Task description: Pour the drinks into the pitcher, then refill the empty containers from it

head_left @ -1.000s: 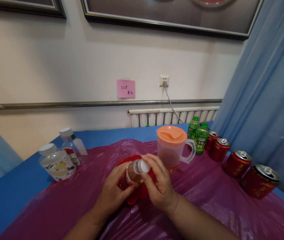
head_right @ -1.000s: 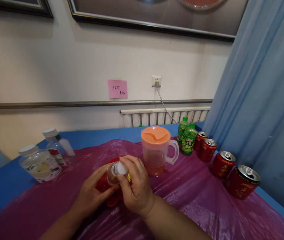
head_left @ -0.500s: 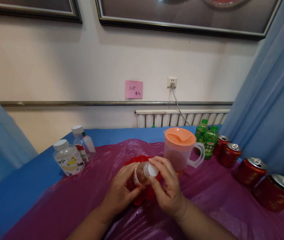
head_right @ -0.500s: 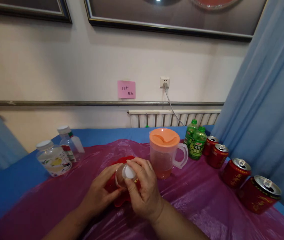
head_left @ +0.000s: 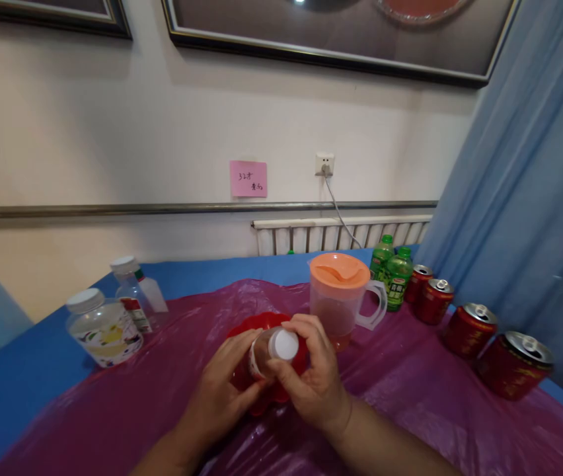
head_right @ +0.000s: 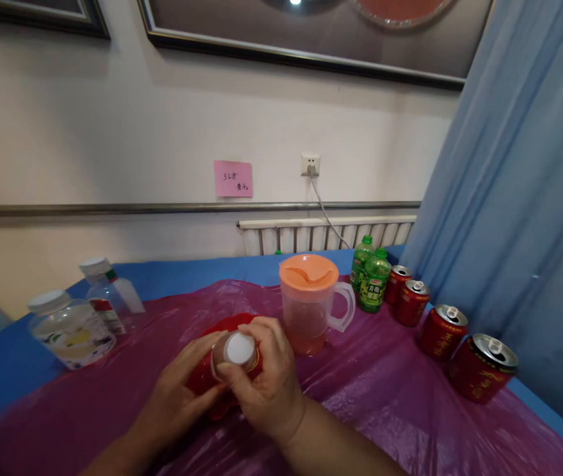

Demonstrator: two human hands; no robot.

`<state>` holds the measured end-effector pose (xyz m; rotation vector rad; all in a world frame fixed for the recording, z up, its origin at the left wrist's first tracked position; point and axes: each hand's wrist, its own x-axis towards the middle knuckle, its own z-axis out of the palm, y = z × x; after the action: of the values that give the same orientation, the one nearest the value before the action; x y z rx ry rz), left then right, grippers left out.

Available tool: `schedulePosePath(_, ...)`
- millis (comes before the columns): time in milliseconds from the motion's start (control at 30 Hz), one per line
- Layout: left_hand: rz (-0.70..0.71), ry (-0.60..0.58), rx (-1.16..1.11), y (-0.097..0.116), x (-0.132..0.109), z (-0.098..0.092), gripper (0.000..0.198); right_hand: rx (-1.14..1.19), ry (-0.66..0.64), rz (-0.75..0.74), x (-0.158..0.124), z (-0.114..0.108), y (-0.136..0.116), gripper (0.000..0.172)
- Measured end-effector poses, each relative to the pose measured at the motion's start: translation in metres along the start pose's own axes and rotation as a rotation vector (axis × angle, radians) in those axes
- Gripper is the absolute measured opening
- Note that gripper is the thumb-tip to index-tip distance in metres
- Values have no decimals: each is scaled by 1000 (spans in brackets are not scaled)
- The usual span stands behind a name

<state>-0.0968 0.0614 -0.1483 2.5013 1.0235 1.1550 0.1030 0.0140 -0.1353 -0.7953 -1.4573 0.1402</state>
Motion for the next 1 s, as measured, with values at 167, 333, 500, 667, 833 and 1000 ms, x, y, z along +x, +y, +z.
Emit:
schedulePosePath(167,37,11,-22,2,6,0,54,22,39,44,1,3,3,37)
schedulePosePath(333,26,33,15,-1,7,0,54,31,-1,-33,3,-1,-1,44)
schedulePosePath(500,-27,4,10,-4,5,1,56,-22,-21,-60,4,-4,-5,42)
schedulePosePath(667,-44,0,11,-5,4,1,57,-49,-50,-57,3,-3,-2,47)
schedulePosePath(833,-36,13,8,-8,4,2,58,-15,-59,-47,4,-2,1,41)
schedulePosePath(1000,-26,14,-5,-7,5,2,57,-11,-48,-56,5,-2,1,37)
